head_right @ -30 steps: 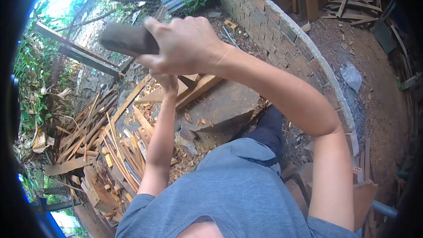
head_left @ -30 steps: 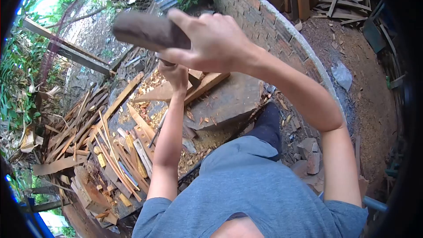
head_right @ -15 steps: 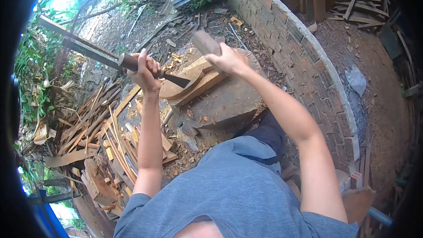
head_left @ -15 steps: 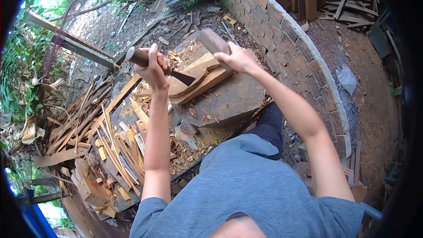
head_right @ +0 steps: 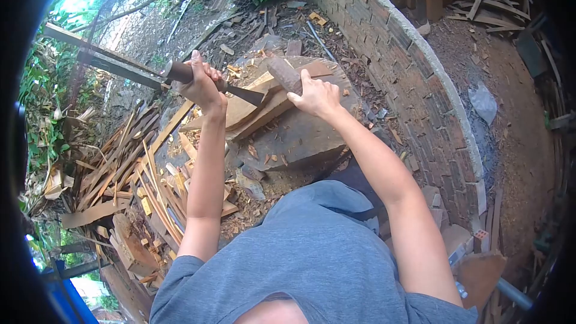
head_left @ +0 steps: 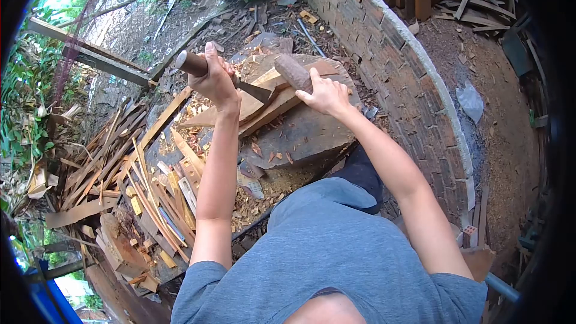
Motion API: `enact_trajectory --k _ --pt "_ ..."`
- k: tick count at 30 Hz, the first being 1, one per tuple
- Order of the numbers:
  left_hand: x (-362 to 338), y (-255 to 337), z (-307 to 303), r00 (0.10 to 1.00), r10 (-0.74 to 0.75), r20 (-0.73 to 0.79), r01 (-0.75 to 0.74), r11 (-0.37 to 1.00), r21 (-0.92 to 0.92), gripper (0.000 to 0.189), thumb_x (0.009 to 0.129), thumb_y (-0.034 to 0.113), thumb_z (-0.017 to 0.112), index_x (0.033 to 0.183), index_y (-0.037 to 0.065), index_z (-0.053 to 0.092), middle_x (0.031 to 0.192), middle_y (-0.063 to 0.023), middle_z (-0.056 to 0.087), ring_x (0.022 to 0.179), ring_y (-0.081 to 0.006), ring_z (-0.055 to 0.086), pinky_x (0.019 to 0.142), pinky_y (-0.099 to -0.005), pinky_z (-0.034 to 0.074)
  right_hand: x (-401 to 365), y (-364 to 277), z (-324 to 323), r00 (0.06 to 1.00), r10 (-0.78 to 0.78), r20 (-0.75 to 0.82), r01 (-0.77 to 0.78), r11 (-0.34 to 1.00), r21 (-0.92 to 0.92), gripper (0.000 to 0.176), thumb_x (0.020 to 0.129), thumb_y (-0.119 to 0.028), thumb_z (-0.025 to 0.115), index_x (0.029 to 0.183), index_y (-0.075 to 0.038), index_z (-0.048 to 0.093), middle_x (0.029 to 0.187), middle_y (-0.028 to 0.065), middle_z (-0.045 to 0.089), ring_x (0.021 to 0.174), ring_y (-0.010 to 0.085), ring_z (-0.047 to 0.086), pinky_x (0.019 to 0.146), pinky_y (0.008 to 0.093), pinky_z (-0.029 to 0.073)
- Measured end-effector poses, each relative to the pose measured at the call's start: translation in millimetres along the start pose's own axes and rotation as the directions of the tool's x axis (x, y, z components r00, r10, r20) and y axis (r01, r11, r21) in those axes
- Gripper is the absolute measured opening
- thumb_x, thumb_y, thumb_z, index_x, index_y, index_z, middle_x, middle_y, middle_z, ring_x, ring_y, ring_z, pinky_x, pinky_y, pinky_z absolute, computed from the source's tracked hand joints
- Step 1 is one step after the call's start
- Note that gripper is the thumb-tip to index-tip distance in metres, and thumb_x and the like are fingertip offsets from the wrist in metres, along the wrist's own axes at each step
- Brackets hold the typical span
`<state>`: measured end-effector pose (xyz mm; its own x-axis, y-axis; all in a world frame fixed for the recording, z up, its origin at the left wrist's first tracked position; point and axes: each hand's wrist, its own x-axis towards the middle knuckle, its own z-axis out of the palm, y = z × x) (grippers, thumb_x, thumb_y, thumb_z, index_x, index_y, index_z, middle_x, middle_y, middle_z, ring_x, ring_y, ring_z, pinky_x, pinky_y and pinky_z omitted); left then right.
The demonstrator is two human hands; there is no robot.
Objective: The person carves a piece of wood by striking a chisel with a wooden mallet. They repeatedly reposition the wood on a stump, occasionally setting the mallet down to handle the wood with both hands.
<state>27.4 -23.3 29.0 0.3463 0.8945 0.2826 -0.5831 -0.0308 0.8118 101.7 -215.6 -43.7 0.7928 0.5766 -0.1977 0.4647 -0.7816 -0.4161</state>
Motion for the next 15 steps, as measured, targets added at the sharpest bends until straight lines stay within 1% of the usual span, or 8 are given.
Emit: enact_trajectory --k 1,5,7,11,15 --pt "0.4 -0.6 -0.6 0.999 -0.018 -0.030 0.018 1.000 0.005 0.027 0.091 0.013 0.069 0.075 0.009 0.048 0.051 0.0020 0.046 0.037 -0.0062 0.043 0.033 -0.0209 0.033 1.2 1.1 1.4 1.000 0.002 0.004 -0.002 1.000 0.017 0.068 0.083 -0.057 0.058 0.124 -0.006 0.043 0.102 0.0281 0.067 0.099 0.0454 0.065 0.086 0.0546 0.048" --pt "0.1 -4.1 -4.4 1.000 -0.017 -0.015 0.017 1.000 -0.011 0.028 0.092 0.014 0.068 0.075 0.009 0.047 0.051 0.0022 0.046 0.037 -0.0064 0.043 0.033 -0.0209 0.033 0.8 -0.4 -1.8 1.000 0.001 0.011 -0.002 1.000 0.021 0.067 0.083 -0.058 0.058 0.122 -0.007 0.042 0.101 0.0286 0.067 0.098 0.0462 0.064 0.085 0.0550 0.048" --pt "-0.8 -3.5 -4.5 0.999 -0.029 -0.034 0.030 0.999 0.019 0.029 0.092 0.015 0.068 0.074 0.009 0.046 0.051 0.0021 0.046 0.038 -0.0065 0.043 0.033 -0.0210 0.033 -0.9 -0.9 -3.2 1.000 0.006 0.004 -0.006 1.000 0.013 0.066 0.083 -0.058 0.057 0.121 -0.007 0.042 0.101 0.0288 0.067 0.098 0.0460 0.064 0.085 0.0549 0.048" --pt "-0.9 -4.2 -7.3 0.999 -0.030 -0.025 0.030 0.999 0.023 0.030 0.092 0.015 0.069 0.075 0.009 0.046 0.051 0.0017 0.046 0.038 -0.0066 0.044 0.033 -0.0210 0.034 1.0 0.4 1.0 1.000 0.011 0.004 -0.011 1.000 0.025 0.067 0.083 -0.058 0.057 0.123 -0.007 0.042 0.101 0.0285 0.067 0.098 0.0463 0.064 0.085 0.0552 0.048" --pt "-5.7 -5.9 -6.0 0.999 0.035 -0.006 -0.034 0.999 0.011 0.028 0.092 0.014 0.069 0.076 0.008 0.046 0.052 0.0009 0.047 0.039 -0.0067 0.045 0.033 -0.0206 0.034 1.1 -0.6 -0.9 0.999 0.028 0.021 -0.028 0.999 0.039 0.071 0.082 -0.060 0.057 0.128 -0.008 0.039 0.103 0.0288 0.067 0.099 0.0471 0.064 0.086 0.0561 0.047"
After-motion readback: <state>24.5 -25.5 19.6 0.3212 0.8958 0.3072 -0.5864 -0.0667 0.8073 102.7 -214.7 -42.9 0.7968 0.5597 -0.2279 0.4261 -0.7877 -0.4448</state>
